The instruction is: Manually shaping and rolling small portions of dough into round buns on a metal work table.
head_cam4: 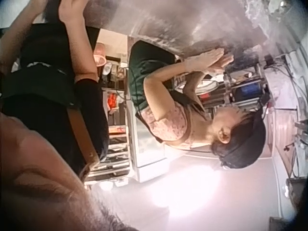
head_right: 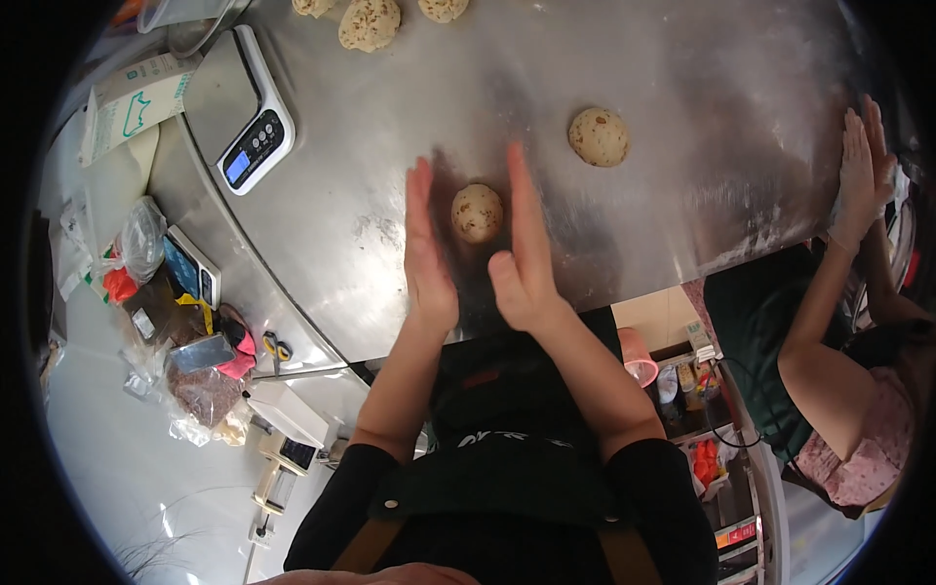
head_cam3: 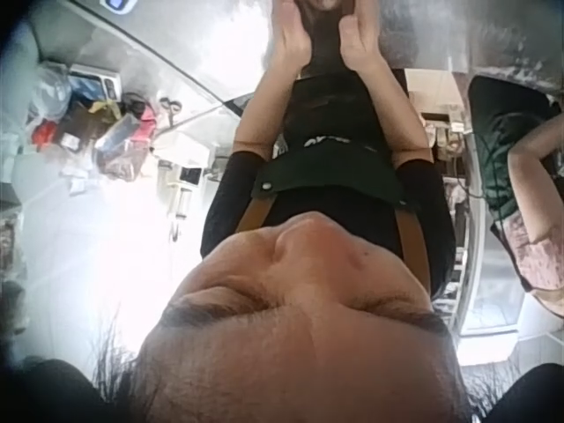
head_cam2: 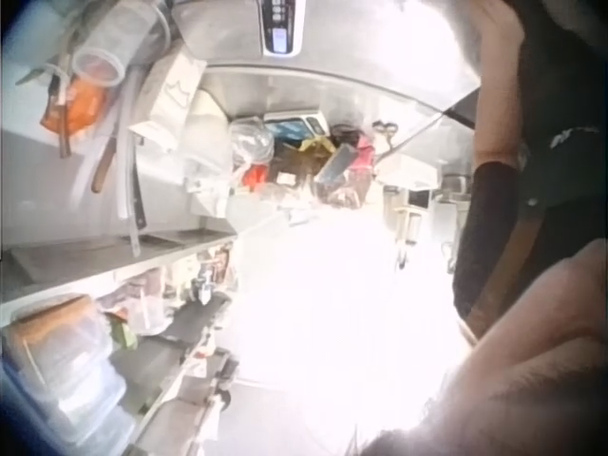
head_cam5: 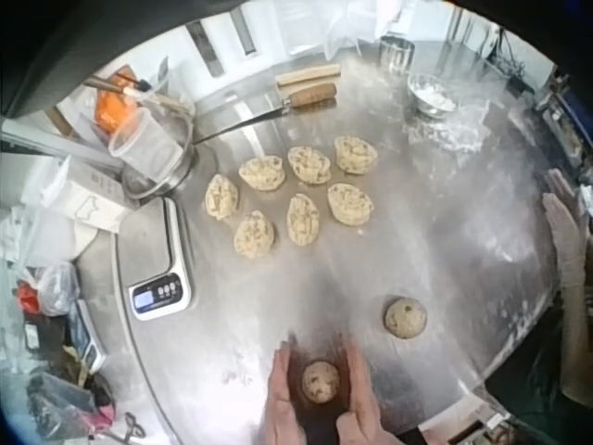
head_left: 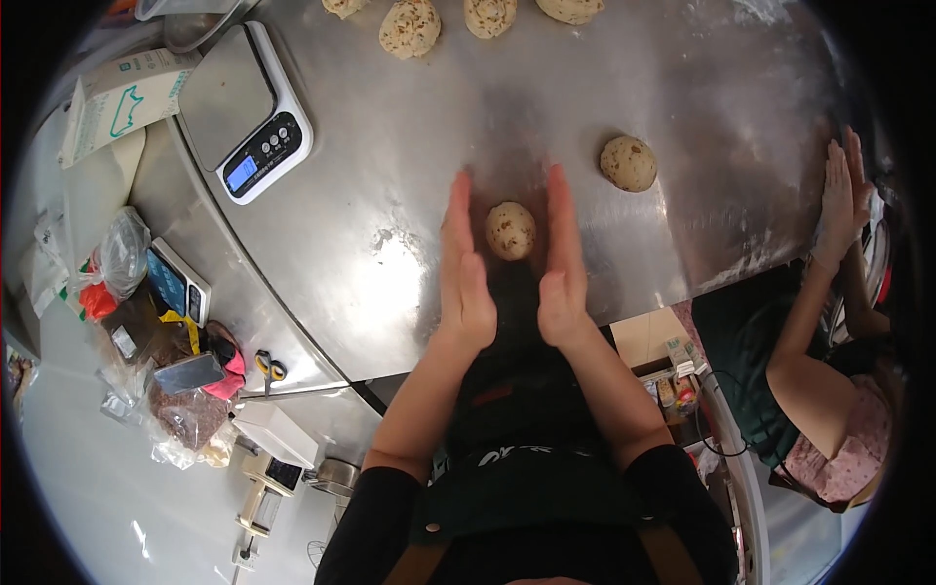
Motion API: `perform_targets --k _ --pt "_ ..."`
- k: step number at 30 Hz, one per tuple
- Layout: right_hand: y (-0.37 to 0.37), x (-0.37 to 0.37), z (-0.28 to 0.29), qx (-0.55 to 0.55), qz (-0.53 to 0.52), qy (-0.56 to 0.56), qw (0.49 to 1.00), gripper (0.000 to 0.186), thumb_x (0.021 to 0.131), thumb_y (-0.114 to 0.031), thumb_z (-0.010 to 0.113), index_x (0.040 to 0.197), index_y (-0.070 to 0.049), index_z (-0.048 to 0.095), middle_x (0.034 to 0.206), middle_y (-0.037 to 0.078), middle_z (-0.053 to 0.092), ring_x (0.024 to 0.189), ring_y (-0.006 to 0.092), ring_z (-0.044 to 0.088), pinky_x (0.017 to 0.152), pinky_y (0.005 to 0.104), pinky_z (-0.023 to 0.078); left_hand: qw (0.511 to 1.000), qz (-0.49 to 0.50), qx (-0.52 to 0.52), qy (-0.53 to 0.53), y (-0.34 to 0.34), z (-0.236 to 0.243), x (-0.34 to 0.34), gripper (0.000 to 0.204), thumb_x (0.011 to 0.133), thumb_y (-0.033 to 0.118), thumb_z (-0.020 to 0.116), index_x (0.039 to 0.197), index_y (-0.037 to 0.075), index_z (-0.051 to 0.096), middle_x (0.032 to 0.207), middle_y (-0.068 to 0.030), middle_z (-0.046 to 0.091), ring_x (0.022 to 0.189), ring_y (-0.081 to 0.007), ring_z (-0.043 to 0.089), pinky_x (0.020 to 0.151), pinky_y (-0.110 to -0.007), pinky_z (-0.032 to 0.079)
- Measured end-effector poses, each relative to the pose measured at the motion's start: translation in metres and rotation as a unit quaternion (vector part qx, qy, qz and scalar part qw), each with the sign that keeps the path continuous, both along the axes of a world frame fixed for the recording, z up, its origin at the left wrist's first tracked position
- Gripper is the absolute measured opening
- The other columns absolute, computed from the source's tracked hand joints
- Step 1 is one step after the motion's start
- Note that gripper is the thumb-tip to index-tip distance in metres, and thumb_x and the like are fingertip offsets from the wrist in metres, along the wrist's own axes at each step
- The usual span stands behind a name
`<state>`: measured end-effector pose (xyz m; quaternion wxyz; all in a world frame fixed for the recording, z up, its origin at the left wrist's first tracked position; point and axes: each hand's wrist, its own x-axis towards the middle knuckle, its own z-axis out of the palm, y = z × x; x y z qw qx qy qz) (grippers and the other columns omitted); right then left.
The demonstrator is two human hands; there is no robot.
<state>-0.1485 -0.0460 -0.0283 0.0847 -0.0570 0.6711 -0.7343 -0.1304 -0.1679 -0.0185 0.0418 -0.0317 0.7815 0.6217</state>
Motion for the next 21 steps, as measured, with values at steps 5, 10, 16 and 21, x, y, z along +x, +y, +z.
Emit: perform_targets --k 5,10,16,21 --pt "-0.006 -0.025 -0.001 0.024 0.043 0.0 0.999 0.081 0.095 -0.049 0.035 0.144 0.012 0.011 0.152 0.027 0.015 0.141 0.0381 0.016 0.114 0.0425 0.015 0.998 0.048 0.036 -0.024 0.017 -0.002 0.021 0.067 0.099 0.043 0.022 0.146 -0.005 0.017 0.15 -0.0238 0.024 0.137 -0.0383 0.026 0.111 -0.043 0.022" --pt "-0.009 0.002 0.002 0.051 -0.055 0.096 0.993 0.08 0.094 -0.048 0.035 0.145 0.01 0.013 0.152 0.026 0.016 0.141 0.0366 0.018 0.113 0.0429 0.016 0.999 0.0 -0.04 0.005 0.005 0.002 0.001 0.066 0.099 0.041 0.019 0.145 -0.007 0.016 0.151 -0.0238 0.022 0.138 -0.0403 0.023 0.112 -0.044 0.019" --pt "0.001 -0.017 -0.001 0.015 0.041 0.022 0.999 0.076 0.093 -0.041 0.037 0.144 0.01 0.014 0.152 0.026 0.016 0.142 0.037 0.014 0.115 0.0413 0.013 1.0 0.003 -0.025 -0.015 0.015 -0.009 0.025 0.068 0.098 0.044 0.02 0.146 -0.005 0.016 0.151 -0.0223 0.021 0.139 -0.0353 0.024 0.112 -0.042 0.02" --pt "-0.006 -0.007 -0.005 0.027 0.038 0.021 0.999 0.074 0.093 -0.039 0.035 0.144 0.011 0.014 0.151 0.026 0.017 0.143 0.0362 0.013 0.115 0.0417 0.013 0.999 -0.014 -0.012 -0.039 0.015 -0.001 0.007 0.067 0.098 0.042 0.025 0.145 -0.005 0.019 0.152 -0.02 0.022 0.139 -0.0308 0.024 0.113 -0.039 0.02"
